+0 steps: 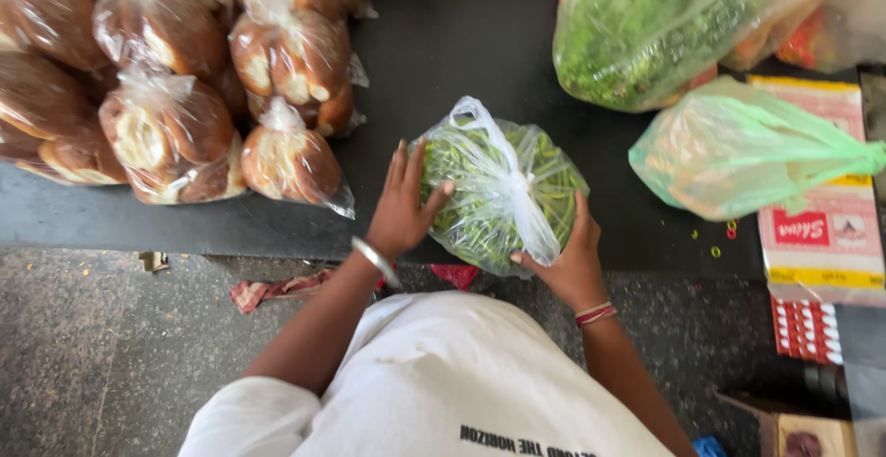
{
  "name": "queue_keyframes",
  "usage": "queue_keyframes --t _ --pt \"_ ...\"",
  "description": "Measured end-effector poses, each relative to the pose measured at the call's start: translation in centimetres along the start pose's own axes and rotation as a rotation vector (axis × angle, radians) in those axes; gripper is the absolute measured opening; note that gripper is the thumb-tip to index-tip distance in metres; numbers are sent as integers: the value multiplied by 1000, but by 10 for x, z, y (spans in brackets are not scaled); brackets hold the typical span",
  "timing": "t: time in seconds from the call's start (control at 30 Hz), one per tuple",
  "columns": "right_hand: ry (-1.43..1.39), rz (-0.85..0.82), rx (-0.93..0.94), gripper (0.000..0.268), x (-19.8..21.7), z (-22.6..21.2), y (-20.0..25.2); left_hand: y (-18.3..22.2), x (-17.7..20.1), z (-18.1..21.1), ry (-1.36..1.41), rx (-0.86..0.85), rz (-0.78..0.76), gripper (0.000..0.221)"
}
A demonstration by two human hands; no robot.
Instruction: The person ties several plastic bags containing green vegetables, carrots, and other produce, moves the bags around a dark countertop, and سپس wipes a section of the counter with a cloth.
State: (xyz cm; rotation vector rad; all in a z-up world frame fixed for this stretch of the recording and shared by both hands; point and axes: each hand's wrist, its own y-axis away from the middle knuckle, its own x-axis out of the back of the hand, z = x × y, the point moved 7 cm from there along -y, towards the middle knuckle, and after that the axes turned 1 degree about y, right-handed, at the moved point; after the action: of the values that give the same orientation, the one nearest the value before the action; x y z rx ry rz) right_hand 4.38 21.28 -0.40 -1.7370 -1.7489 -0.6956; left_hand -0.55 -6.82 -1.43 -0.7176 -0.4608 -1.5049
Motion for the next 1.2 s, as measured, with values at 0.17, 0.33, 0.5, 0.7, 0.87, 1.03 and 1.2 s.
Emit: queue_keyframes --t 0.17,0.33,0.5,0.7,0.87,1.03,1.2 --pt "-18 63 19 130 -27 -8 -37 31 15 -8 199 71 -16 101" --pt "-117 218 110 110 -73 -1 -145 31 28 -6 179 85 -27 98" --pt "-127 517 88 55 -134 22 -290 36 31 4 199 43 -46 94" --pt "-300 397 140 43 -157 30 -299 36 33 -12 197 28 -40 89" --pt "-138 476 375 55 -73 -12 -189 28 27 -28 248 22 11 82" --pt "71 918 259 73 62 -23 -146 9 7 -4 207 29 -80 76" --pt "301 904 431 90 140 -46 -160 -15 -14 55 252 -126 -153 73"
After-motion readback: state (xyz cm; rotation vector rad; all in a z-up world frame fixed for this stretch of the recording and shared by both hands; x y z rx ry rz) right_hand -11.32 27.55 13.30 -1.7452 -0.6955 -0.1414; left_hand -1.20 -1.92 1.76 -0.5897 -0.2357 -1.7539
